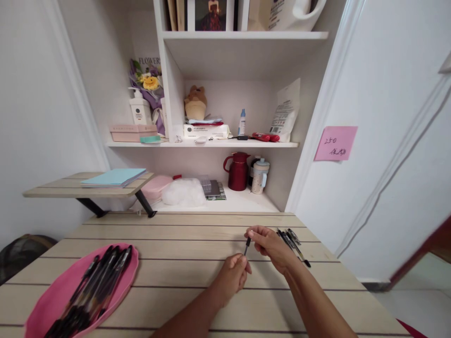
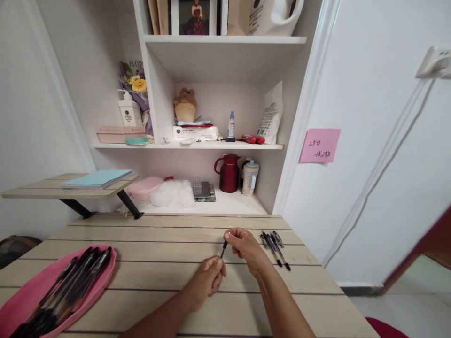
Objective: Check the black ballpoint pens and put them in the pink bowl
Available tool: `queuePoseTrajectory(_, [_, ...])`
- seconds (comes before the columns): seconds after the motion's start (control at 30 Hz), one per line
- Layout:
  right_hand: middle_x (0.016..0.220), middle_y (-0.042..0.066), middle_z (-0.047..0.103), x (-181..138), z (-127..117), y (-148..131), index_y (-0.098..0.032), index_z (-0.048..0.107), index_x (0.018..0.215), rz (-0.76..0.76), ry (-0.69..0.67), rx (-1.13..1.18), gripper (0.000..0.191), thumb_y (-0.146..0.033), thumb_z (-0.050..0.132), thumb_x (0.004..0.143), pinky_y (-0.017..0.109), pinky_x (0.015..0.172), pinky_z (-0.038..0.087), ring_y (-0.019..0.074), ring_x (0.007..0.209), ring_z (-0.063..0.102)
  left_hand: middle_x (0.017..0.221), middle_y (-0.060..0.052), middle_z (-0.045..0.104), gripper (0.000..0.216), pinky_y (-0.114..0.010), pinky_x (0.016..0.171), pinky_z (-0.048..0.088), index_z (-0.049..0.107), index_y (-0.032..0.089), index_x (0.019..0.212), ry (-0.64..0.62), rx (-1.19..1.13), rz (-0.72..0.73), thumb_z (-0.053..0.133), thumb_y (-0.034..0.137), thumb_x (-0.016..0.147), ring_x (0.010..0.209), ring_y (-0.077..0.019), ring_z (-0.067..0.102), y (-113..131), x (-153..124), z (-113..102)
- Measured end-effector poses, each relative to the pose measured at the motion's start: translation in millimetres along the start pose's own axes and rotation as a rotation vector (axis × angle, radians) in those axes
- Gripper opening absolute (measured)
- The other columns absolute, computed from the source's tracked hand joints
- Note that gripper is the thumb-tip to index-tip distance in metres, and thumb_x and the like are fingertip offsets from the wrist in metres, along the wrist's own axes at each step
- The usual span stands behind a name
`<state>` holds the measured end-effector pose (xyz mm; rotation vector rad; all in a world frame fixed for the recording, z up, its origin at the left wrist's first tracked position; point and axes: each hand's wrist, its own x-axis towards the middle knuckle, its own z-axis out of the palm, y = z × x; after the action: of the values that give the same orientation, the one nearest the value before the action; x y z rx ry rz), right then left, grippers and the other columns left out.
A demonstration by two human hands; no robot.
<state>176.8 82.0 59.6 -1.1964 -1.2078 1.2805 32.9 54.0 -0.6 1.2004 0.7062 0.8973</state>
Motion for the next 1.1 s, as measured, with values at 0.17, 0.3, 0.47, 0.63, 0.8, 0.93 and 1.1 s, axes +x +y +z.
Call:
queuePoseTrajectory(0.17, [0.044,-0.007,0.042,-1.8,2.1,-2.8,-0.016,0.053,0.061,-0.037,0.030,-0.027,0.026,-0.037,0.068,0.057,0.020,0.040,0.016,0.0037,0.039,0.028,0.036,0.010,0.030,0.042,-0.018,0.035,0.009,0.045,0.016,0.068,-0.006,0.002,-0.005,0.043,0.058,0.075,0.029,-0.0016,0.016,-2.3,1.3,-0.9])
queuePoseTrajectory(0.3, [0.049,-0.005,0.047,-1.5,0.8,-3.4,-0.016,0.057,0.067,-0.027,0.002,-0.048,0.026,-0.040,0.065,0.060,0.020,0.040,0.018,0.0050,0.042,0.034,0.036,0.011,0.029,0.042,-0.018,0.035,0.009,0.045,0.016,0.069,-0.007,-0.005,0.007,0.043,0.058,0.076,0.029,-0.0014,0.016,-3.1,1.8,-1.7])
queuePoseTrajectory(0.47, [0.041,-0.008,0.039,0.6,-1.3,0.7,-0.016,0.053,0.059,-0.014,0.037,-0.039,0.026,-0.038,0.068,0.057,0.021,0.040,0.016,0.0043,0.039,0.028,0.036,0.011,0.030,0.043,-0.018,0.034,0.009,0.045,0.016,0.069,-0.019,-0.002,0.012,0.043,0.058,0.075,0.029,-0.0014,0.016,-3.7,1.9,-2.5])
queuePoseTrajectory(0.63, [0.054,-0.004,0.052,0.6,2.7,1.6,-0.017,0.059,0.073,-0.014,-0.027,0.019,0.027,-0.040,0.066,0.060,0.021,0.040,0.017,0.0047,0.041,0.034,0.038,0.011,0.030,0.041,-0.018,0.034,0.009,0.045,0.016,0.070,-0.018,-0.007,0.005,0.042,0.056,0.077,0.029,-0.0015,0.016,-1.8,1.0,-2.1])
queuePoseTrajectory(0.8, [0.042,-0.008,0.040,2.5,4.9,3.9,-0.016,0.056,0.060,-0.038,0.082,-0.027,0.023,-0.035,0.069,0.057,0.021,0.040,0.017,0.0040,0.038,0.030,0.037,0.011,0.030,0.041,-0.018,0.034,0.009,0.045,0.016,0.069,-0.021,-0.011,0.005,0.042,0.056,0.076,0.029,-0.0016,0.016,-1.6,1.1,-1.7])
queuePoseTrajectory(0.93, [0.061,-0.002,0.057,0.2,1.7,1.6,-0.016,0.062,0.078,-0.018,-0.019,0.014,0.028,-0.039,0.066,0.062,0.021,0.040,0.017,0.0035,0.040,0.034,0.037,0.011,0.030,0.040,-0.018,0.034,0.009,0.045,0.016,0.070,-0.014,-0.029,0.005,0.041,0.056,0.077,0.029,-0.0018,0.016,-2.7,2.0,-3.3])
queuePoseTrajectory(1.1, [0.055,-0.003,0.052,0.6,-1.1,4.0,-0.014,0.065,0.074,-0.033,-0.021,0.046,0.028,-0.038,0.067,0.060,0.020,0.039,0.017,0.0031,0.040,0.032,0.038,0.011,0.030,0.038,-0.018,0.033,0.009,0.044,0.017,0.070,-0.025,-0.039,-0.007,0.042,0.054,0.078,0.028,-0.0018,0.015,-1.6,2.7,-4.9])
